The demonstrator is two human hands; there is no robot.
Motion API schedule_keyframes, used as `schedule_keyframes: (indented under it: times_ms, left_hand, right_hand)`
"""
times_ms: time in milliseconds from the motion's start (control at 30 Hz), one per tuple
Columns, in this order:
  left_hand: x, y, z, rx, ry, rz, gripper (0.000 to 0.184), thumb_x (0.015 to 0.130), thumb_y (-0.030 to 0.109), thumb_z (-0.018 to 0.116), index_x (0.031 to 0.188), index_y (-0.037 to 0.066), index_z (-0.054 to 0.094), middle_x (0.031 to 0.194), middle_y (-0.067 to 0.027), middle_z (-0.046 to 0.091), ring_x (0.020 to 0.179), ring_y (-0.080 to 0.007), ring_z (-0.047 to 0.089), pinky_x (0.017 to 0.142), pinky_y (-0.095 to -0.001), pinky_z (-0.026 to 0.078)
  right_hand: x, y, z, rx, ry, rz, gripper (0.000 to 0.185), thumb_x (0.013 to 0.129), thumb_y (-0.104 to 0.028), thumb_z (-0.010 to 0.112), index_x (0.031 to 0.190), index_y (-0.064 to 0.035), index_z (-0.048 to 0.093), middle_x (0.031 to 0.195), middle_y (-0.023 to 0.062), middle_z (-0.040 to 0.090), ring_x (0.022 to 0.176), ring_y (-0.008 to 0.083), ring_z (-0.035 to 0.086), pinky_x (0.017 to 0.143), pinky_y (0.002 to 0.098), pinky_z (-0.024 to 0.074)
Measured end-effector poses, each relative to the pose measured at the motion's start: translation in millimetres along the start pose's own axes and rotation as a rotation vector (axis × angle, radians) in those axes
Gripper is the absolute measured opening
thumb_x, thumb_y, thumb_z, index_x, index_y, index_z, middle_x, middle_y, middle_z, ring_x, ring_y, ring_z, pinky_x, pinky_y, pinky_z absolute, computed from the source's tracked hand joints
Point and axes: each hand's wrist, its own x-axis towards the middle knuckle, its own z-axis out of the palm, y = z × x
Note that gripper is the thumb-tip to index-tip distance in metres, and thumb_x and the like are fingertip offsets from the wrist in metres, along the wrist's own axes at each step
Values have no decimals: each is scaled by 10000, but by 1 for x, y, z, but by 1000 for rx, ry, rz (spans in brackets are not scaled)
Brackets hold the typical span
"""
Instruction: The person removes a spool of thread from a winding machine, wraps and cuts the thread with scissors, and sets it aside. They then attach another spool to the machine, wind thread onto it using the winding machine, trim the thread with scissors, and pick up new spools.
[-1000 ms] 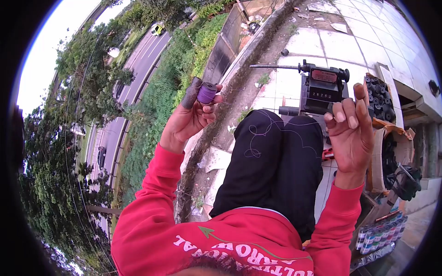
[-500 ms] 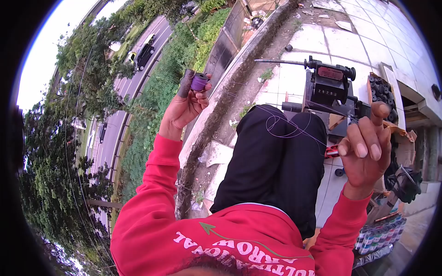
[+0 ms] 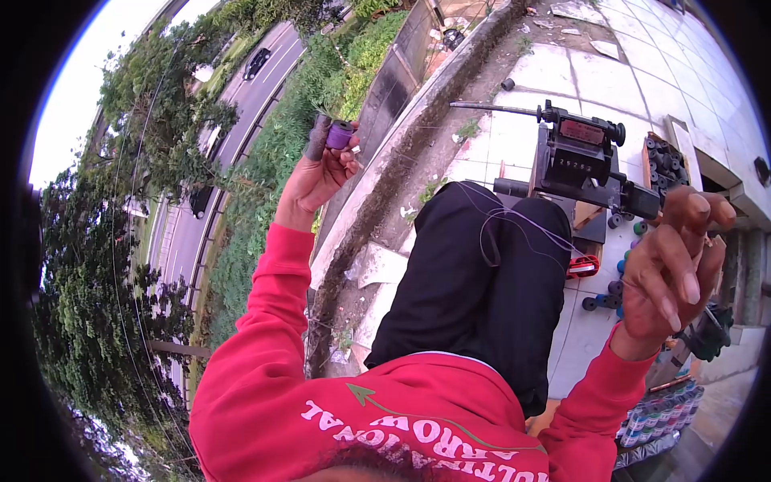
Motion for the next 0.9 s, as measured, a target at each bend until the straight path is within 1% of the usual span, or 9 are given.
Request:
schedule_keyframes:
  times_ms: [100,200,233,333,433,600,800,833,900]
  left_hand:
    - [-4,-2,2,43,-35,7,548,1078,388,554,1472,10,508,1180,-100,723,858,-95,670,854,-286,574]
    - [-5,-4,4,54,-27,5,538,1077,366,564,1471,5,509,1197,-114,716,862,-100,674,860,-294,578]
    - [-7,-4,6,51,-25,10,538,1077,366,564,1471,5,509,1197,-114,716,862,-100,674,860,-294,578]
    - [-10,-5,11,102,-6,21,538,1071,355,576,1470,-1,512,1212,-130,708,870,-103,676,866,-298,580]
    - [-12,-7,10,99,-14,26,537,1061,331,599,1467,-10,514,1233,-142,697,886,-110,678,865,-302,582]
    - [-11,-14,8,89,-70,15,637,999,280,698,1525,32,438,1250,-110,660,946,-144,651,865,-313,563]
    - [-6,-29,-12,-5,-127,7,773,914,364,767,1539,64,427,1234,-80,659,946,-131,642,825,-305,544]
    - [-6,-29,-15,-7,-125,7,773,914,364,767,1539,64,427,1234,-80,659,946,-131,642,825,-305,544]
    - [-6,-31,-18,15,-140,-30,801,892,403,768,1537,67,432,1222,-68,664,950,-134,639,822,-306,537]
  right_hand:
    - [9,-4,-3,-218,0,-150,168,1068,-97,539,1235,-98,550,1252,117,540,789,171,644,538,333,627]
    - [20,-5,22,-363,-42,-121,108,1080,-105,525,1181,-124,559,1204,11,556,893,118,617,962,504,597]
    - [23,-13,23,-79,-40,16,109,1070,-100,540,1177,-108,559,1176,8,557,891,120,609,1072,550,494]
    - [28,-21,20,84,-127,137,165,1051,-83,557,1215,-66,553,1172,37,550,975,141,589,1224,594,337]
    - [28,-18,27,-281,-188,-79,385,1028,-17,560,1404,-49,487,1204,61,536,1170,177,554,1190,592,360]
    - [21,-39,26,-352,20,-76,572,1013,-12,605,1541,-55,387,1296,83,556,1131,184,560,1216,613,298]
    - [20,-64,27,-414,-10,-20,571,1031,-34,587,1565,-33,384,1522,112,497,1073,173,571,1246,555,269]
    - [28,-56,38,-533,-35,17,323,1059,-91,554,1382,-108,550,1541,70,511,1109,210,633,1239,599,255]
    - [29,-62,37,-651,-58,58,228,1088,-148,520,1200,-182,717,1559,28,524,1145,248,695,1232,644,241]
